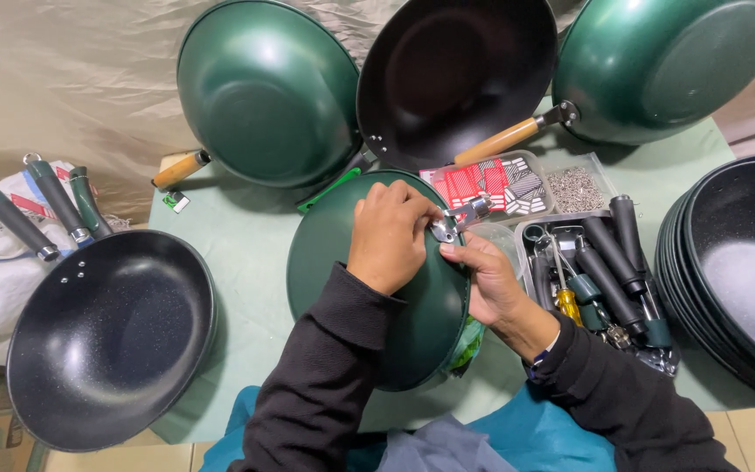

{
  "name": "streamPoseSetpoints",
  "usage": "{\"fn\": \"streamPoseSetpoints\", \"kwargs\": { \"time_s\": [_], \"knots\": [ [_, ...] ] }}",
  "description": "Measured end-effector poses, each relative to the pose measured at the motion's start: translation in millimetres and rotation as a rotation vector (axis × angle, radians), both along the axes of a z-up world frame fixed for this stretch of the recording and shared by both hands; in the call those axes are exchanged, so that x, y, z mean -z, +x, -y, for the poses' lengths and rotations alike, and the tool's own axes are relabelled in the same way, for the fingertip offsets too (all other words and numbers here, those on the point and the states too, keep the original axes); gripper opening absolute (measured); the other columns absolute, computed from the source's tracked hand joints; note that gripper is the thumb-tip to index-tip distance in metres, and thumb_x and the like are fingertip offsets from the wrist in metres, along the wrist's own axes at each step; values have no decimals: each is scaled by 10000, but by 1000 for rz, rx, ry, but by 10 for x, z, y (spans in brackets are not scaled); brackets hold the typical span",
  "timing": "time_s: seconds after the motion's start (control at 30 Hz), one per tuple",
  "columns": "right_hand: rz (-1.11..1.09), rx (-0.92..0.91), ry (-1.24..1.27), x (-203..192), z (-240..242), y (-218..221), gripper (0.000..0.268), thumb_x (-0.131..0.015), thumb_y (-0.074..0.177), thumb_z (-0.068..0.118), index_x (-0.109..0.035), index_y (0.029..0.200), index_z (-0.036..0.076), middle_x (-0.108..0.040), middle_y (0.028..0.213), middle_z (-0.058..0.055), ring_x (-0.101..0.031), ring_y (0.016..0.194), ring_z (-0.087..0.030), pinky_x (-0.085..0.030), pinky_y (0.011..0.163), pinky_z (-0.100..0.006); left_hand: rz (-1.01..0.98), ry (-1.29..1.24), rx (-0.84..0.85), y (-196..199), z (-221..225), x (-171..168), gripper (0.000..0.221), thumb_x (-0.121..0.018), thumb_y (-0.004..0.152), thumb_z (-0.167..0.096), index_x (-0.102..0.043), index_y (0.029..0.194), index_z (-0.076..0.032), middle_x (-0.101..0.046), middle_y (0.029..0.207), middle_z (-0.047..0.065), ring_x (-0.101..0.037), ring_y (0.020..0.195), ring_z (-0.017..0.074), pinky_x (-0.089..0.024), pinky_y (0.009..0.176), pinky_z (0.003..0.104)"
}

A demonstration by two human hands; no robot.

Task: Attaching metal brackets and fasteners to the handles or rims of woks in preparation for sale or packaging.

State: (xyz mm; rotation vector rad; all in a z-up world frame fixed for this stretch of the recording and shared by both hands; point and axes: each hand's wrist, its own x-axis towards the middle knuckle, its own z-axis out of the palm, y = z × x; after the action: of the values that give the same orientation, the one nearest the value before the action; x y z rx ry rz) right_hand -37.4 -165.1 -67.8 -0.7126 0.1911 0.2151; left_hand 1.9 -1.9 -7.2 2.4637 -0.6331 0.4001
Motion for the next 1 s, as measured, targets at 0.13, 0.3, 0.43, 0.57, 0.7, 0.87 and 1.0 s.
{"fn": "streamPoseSetpoints", "kwargs": {
  "time_s": [0.13, 0.3, 0.43, 0.57, 0.7, 0.87, 1.0],
  "knots": [
    [5, 3, 3, -101, -39, -30, 96, -664, 850, -62, -584, 891, -27, -708, 756, -233, -766, 715, -348, -648, 677, -464, -8, -6, -16, -12, -2, 8, 127, -768, 850, -308, -691, 924, -240, -547, 936, -48, -543, 943, 208, -422, 801, 389],
    [26, -2, -14, -13, -2, -2, 84, -664, 855, -54, -588, 881, -27, -709, 754, -227, -765, 711, -339, -647, 681, -469, 5, -14, -16, -7, 8, 15, 54, -720, 881, -189, -708, 869, -241, -554, 916, -49, -532, 916, 212, -409, 784, 378],
    [53, -1, -46, -42, -31, 20, 91, -678, 860, -39, -589, 845, -25, -691, 710, -196, -754, 658, -318, -642, 649, -447, -9, -15, -38, 21, 13, 33, 74, -693, 892, -242, -694, 965, -247, -553, 930, -44, -550, 943, 224, -430, 802, 395],
    [54, 1, -56, 5, -9, 36, 95, -679, 864, -32, -587, 842, -15, -691, 702, -189, -754, 652, -316, -643, 635, -439, 14, -24, -47, 37, 19, 90, 135, -777, 820, -301, -665, 873, -247, -541, 915, -44, -547, 945, 231, -423, 807, 413],
    [49, 6, -84, 4, -6, 42, 87, -682, 863, -26, -597, 848, -16, -682, 691, -169, -754, 647, -304, -649, 635, -441, -3, -43, -37, 37, 23, 83, 29, -702, 883, -232, -684, 869, -249, -553, 903, -47, -550, 922, 228, -424, 804, 393],
    [50, 1, -88, 36, 4, 60, 83, -687, 863, -23, -605, 854, -14, -679, 698, -170, -754, 653, -314, -647, 636, -440, 37, -54, -54, 65, 40, 183, 194, -792, 802, -355, -676, 917, -249, -552, 926, -35, -560, 952, 248, -444, 823, 424],
    [42, -2, -87, -57, -19, 55, 83, -688, 864, -16, -606, 860, -17, -675, 693, -164, -753, 650, -314, -651, 635, -446, 53, -21, -64, 56, 63, 151, 80, -768, 817, -265, -693, 845, -260, -553, 909, -51, -553, 937, 233, -438, 814, 409]
  ]
}}
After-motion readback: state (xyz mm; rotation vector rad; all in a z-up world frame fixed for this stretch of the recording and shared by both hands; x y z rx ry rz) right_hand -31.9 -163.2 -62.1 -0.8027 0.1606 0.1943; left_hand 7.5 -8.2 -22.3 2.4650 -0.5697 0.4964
